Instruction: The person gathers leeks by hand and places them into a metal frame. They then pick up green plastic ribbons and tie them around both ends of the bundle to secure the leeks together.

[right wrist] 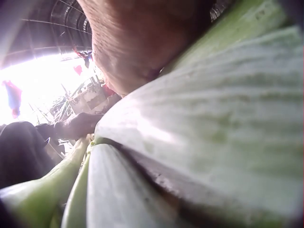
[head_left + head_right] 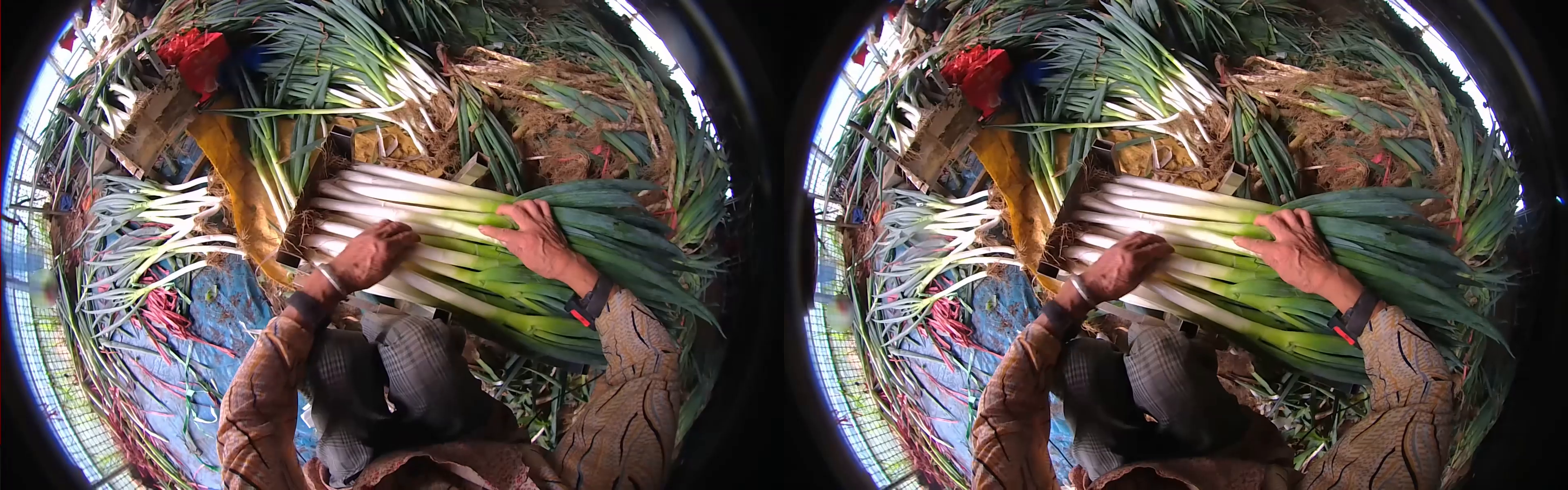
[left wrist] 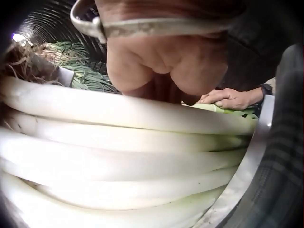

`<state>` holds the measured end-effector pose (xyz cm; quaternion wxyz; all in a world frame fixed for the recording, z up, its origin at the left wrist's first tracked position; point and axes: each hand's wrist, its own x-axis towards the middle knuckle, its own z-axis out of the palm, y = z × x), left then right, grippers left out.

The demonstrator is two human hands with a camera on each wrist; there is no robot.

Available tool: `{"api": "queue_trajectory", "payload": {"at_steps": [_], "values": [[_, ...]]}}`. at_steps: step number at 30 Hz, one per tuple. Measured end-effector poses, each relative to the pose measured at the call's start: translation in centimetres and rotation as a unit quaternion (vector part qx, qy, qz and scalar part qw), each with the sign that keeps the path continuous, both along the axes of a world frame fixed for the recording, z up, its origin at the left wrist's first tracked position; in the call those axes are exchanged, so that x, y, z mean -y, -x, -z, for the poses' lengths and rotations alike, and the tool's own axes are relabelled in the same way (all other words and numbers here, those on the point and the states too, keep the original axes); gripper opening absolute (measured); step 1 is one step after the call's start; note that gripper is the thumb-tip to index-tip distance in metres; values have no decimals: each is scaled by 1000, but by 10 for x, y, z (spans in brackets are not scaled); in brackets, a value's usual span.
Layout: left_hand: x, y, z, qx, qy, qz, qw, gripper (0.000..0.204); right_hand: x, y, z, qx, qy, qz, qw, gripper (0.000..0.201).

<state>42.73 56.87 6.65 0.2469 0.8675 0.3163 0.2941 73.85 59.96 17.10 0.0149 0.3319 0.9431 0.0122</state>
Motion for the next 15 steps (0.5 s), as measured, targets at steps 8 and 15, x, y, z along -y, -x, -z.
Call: {"api": "queue_trajectory", "payload": {"at_steps": [8,15], "values": [[-6,19,25,-174,-27,-360,916,22,2,6,-5,-3,-5,2,1000,43],[125,107,-60,200,55,-500,841,28,8,14,-9,-12,-4,7,1000,41]]}}
